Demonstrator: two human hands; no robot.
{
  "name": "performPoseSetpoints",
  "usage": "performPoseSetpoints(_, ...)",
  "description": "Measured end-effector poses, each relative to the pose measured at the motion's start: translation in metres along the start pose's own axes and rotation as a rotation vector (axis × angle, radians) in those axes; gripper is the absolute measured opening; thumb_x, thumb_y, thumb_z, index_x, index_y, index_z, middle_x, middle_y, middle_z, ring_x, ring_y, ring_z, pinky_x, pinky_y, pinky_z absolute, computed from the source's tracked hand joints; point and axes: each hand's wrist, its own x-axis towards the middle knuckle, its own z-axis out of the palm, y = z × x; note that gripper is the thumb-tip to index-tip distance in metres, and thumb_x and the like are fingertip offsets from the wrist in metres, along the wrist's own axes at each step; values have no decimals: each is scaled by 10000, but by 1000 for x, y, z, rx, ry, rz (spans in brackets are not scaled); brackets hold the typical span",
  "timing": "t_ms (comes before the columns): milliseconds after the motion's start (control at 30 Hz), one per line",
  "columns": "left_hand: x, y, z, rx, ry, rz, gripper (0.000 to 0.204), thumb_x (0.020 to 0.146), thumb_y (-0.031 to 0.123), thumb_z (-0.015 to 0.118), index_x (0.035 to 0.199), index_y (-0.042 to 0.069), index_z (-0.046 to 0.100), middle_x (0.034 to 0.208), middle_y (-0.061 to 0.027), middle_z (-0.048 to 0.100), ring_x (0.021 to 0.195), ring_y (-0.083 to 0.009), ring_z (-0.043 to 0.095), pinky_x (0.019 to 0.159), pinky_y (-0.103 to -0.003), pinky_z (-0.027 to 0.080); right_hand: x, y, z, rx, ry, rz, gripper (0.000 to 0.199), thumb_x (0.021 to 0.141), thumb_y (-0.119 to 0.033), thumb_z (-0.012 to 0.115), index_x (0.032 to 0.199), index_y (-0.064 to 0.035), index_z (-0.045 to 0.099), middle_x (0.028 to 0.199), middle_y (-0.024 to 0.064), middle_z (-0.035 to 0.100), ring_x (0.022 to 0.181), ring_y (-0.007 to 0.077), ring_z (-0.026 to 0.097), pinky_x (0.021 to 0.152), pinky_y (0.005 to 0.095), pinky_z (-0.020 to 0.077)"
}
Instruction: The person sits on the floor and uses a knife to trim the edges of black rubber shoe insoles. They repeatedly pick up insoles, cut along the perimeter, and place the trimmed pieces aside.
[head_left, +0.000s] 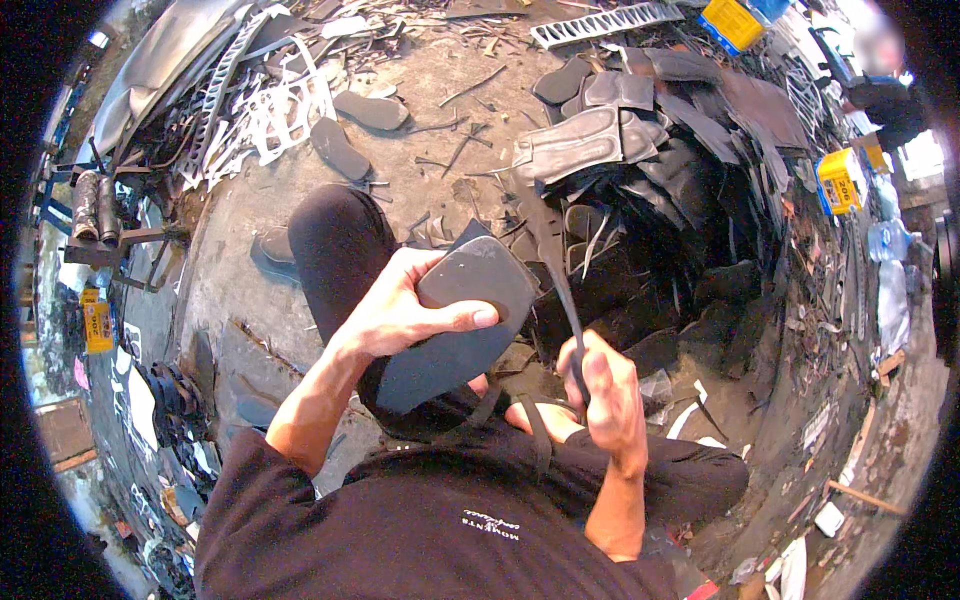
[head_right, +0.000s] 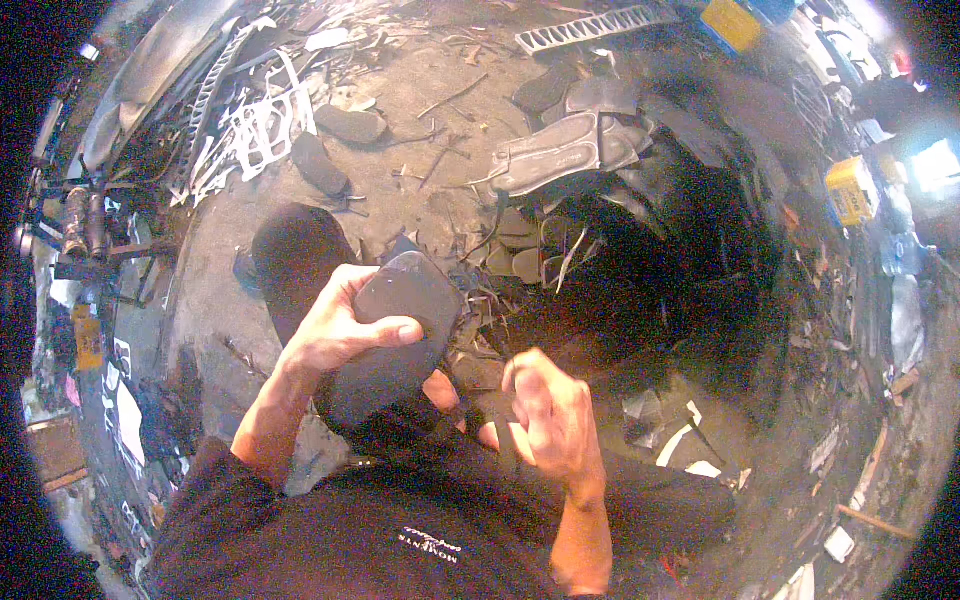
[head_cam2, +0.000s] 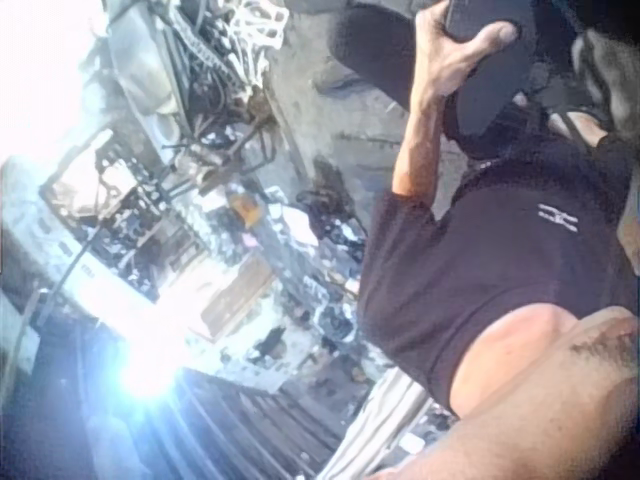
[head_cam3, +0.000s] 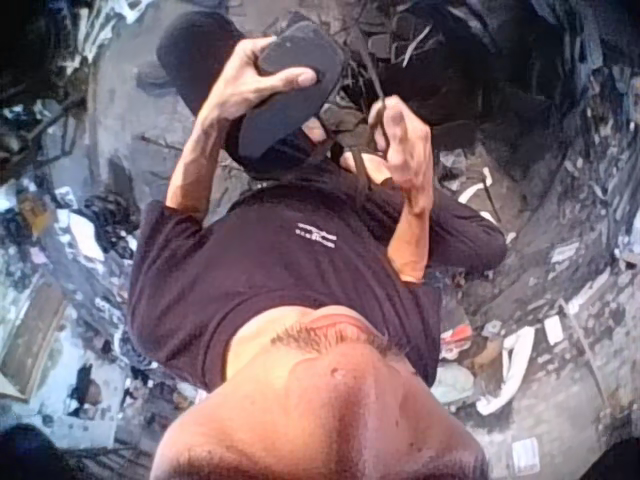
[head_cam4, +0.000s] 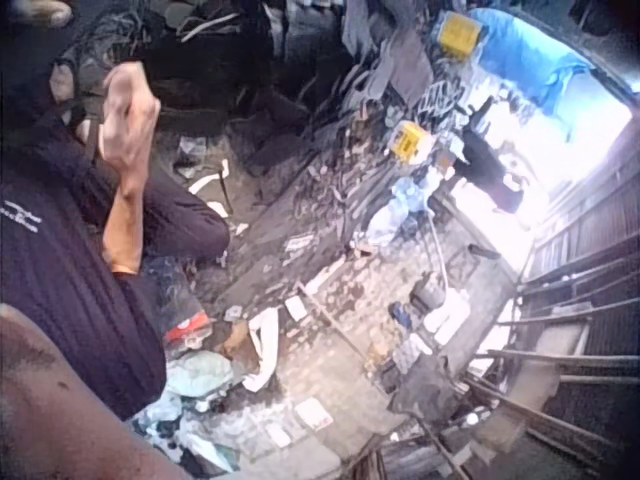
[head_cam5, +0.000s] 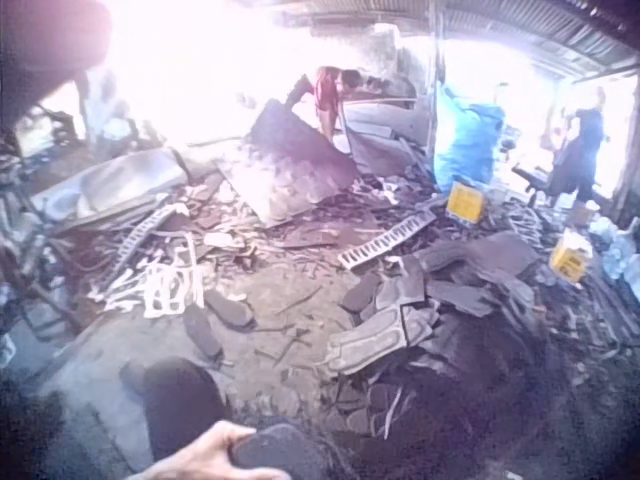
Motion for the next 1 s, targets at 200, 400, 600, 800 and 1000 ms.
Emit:
performPoseSetpoints(200, 4, 0, -3, 205, -132, 62, 416, 807, 315, 947, 1038, 14, 777, 896, 5, 767, 814, -84, 673, 748, -298, 561, -17, -5, -1, -8, -52, 124, 619, 1108, -588, 419, 937, -31, 629, 617, 13, 491, 565, 109, 439, 555, 317, 373)
performPoseSetpoints(400, -6, -18, 43, 473, -881, 64, 496, 850, 432, 903, 1029, -8, 761, 833, -97, 759, 786, -141, 684, 697, -379, 562, 9, 19, 15, 224, -125, 202, 620, 1144, -563, 350, 1003, -27, 627, 639, -3, 510, 572, 114, 457, 587, 301, 429)
performPoseSetpoints(600, 28, 21, -2, -423, 747, 566, 210, 929, 125, 824, 1101, 24, 759, 992, -36, 777, 762, -138, 700, 744, -292, 575, 2, 37, -13, 604, 158, 224, 655, 1113, -667, 315, 972, -75, 558, 584, -18, 449, 446, 89, 387, 436, 260, 329)
performPoseSetpoints(800, 24, -35, 40, -605, 654, 160, 387, 953, 272, 816, 1259, 80, 677, 1146, -30, 727, 965, -170, 702, 844, -336, 551, 9, 19, 44, -28, 148, -41, 460, 1114, -461, 496, 967, -39, 607, 616, 2, 462, 531, 84, 433, 486, 300, 362)
performPoseSetpoints(1000, 25, -43, 52, -773, 742, 171, 388, 930, 370, 831, 1233, 173, 690, 1164, 26, 721, 1077, -133, 673, 922, -394, 503, -21, 45, 79, -101, 166, 10, 429, 1117, -418, 451, 1045, -23, 601, 633, 103, 562, 589, 184, 692, 510, 349, 475)
